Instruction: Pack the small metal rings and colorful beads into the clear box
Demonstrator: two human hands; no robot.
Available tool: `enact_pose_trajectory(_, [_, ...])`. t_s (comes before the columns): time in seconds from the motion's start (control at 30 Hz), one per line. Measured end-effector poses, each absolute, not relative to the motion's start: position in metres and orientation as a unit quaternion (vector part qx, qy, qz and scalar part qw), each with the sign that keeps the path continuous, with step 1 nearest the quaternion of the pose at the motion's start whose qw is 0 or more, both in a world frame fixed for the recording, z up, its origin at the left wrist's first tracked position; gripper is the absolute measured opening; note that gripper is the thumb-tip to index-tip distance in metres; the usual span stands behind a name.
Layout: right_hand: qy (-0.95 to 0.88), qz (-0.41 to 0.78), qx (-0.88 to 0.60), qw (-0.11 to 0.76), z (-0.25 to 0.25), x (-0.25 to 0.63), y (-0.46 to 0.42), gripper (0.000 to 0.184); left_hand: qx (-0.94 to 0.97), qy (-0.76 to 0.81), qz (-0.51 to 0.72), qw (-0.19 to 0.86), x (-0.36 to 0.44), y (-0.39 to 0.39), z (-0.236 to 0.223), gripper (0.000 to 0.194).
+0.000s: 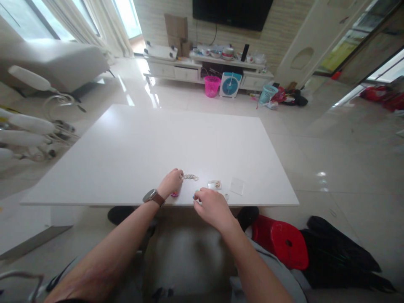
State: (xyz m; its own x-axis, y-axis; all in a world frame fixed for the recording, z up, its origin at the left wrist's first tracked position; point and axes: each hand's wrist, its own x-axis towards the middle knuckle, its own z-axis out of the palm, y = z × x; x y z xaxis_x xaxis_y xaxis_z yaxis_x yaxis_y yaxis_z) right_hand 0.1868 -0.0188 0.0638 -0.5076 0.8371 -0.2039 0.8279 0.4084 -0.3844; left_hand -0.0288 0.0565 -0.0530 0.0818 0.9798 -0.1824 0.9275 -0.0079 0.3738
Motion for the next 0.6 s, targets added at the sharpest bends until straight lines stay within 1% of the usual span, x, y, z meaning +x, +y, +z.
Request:
enact_pose_trajectory(0.13, [-0.848, 0.227, -0.480, 0.001, 0.062, 0.183, -0.023, 0.025, 0.708, 0.677, 0.041, 0.196, -0.031, 0.060, -0.055, 0.016])
enact_pose_trajectory(0.23, [-0.854, 0.235, -0.464, -0.009, 0.061, 0.178, -0.028, 0.027, 0.713, 0.672, 0.027, 0.199, -0.035, 0.063, -0.052, 0.012])
enact_pose_trajectory(0.33, [-0.853, 0.245, -0.460, -0.015, 0.061, 0.175, -0.028, 0.028, 0.714, 0.661, 0.031, 0.227, -0.035, 0.065, -0.042, 0.009])
enact_pose_trajectory(0.47, [-0.818, 0.256, -0.514, 0.011, 0.063, 0.186, -0.012, 0.024, 0.731, 0.603, 0.108, 0.299, -0.020, 0.061, -0.018, 0.014])
enact_pose_trajectory(0.6, [-0.755, 0.260, -0.593, 0.100, 0.058, 0.216, 0.016, 0.022, 0.730, 0.531, 0.211, 0.375, 0.012, 0.052, 0.002, 0.021])
